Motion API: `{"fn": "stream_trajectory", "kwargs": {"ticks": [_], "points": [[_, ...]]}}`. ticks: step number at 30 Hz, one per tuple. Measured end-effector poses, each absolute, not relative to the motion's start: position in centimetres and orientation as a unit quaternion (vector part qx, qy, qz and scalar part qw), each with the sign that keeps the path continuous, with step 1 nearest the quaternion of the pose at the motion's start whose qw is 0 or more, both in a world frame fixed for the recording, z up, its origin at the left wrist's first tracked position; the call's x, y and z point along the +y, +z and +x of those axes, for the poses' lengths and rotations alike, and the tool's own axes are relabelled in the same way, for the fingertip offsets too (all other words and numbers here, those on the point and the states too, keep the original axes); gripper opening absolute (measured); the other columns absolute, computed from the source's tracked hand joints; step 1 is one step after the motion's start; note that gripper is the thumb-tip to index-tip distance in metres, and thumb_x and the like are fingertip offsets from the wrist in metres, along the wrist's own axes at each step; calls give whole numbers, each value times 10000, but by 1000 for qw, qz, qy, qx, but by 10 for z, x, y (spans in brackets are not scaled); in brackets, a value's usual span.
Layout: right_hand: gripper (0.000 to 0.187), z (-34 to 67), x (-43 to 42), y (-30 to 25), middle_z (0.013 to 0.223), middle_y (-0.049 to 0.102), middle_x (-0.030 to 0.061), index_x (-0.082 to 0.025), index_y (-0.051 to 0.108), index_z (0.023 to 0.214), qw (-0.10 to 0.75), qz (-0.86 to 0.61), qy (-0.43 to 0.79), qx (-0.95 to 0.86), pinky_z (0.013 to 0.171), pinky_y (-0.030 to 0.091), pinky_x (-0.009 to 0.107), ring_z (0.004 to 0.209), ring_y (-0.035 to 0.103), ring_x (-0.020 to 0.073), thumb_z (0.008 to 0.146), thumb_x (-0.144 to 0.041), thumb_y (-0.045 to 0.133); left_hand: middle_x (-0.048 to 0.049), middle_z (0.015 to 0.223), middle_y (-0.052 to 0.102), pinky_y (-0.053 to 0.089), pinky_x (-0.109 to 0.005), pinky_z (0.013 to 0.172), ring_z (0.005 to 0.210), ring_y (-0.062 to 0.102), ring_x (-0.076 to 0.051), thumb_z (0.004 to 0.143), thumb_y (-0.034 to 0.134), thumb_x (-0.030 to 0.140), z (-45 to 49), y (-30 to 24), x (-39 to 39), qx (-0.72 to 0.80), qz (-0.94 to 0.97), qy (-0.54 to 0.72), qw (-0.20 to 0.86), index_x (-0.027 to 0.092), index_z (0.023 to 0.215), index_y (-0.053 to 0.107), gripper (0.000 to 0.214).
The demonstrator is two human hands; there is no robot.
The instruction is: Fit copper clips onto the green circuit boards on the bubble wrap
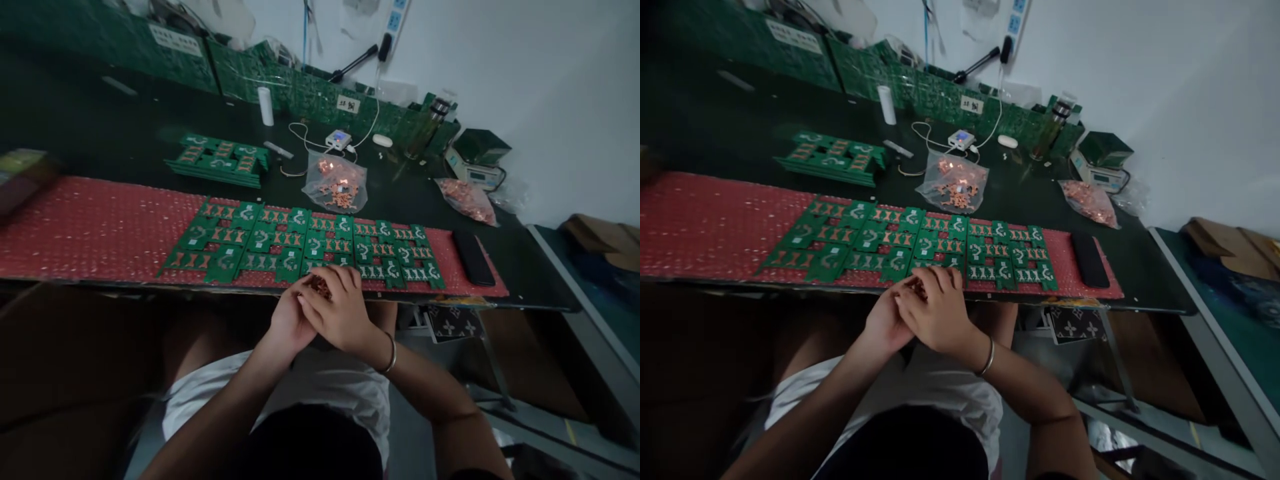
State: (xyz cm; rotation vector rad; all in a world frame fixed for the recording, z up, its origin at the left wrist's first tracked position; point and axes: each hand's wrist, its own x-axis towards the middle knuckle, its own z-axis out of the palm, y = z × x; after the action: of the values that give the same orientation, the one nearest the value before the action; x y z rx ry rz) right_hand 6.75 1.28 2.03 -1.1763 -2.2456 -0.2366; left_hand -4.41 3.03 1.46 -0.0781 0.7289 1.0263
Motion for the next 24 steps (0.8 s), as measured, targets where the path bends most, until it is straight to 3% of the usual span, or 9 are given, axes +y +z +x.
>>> {"fn": "stream_trajectory", "kwargs": {"ticks": [3,8,11,14,18,24], "points": [[177,66,11,24,1227,658,31,-316,713,1092,343,-452,-51,-822,949,380,453,1131,527,234,946,-333,616,-61,727,684,562,-225,646,654,667,-142,806,468,65,-47,20,31,325,-72,479,813,117,749,643,191],[98,62,16,29,1043,740,-48,-297,738,954,411,-406,1,-816,922,424,405,1020,599,176,937,-280,644,-59,694,662,572,-220,624,629,659,-132,847,468,96,-56,29,31,318,-83,473,817,111,725,638,210],[84,66,18,30,958,745,-40,-303,742,918,436,-408,-17,-802,872,454,383,944,626,162,914,-252,676,-57,700,669,573,-219,611,622,654,-126,842,524,107,-58,30,29,337,-65,477,809,100,731,653,171],[202,76,19,27,928,731,-9,-315,730,1035,442,-416,-56,-793,847,481,358,925,623,162,886,-181,700,-28,629,636,461,-149,442,522,578,-87,776,690,170,-59,26,22,357,9,513,781,99,705,665,104],[336,86,19,25,1012,721,19,-303,676,1179,411,-385,-55,-825,869,529,351,997,611,181,890,-131,672,-6,551,558,185,-122,316,409,394,-33,682,835,340,-65,22,14,348,150,517,768,85,670,679,299],[353,80,18,27,1179,677,97,-224,623,1255,404,-346,67,-844,951,568,391,1107,639,191,916,-131,600,23,521,501,170,-136,359,422,344,-18,616,882,278,-77,24,12,366,176,527,746,88,789,766,282]]}}
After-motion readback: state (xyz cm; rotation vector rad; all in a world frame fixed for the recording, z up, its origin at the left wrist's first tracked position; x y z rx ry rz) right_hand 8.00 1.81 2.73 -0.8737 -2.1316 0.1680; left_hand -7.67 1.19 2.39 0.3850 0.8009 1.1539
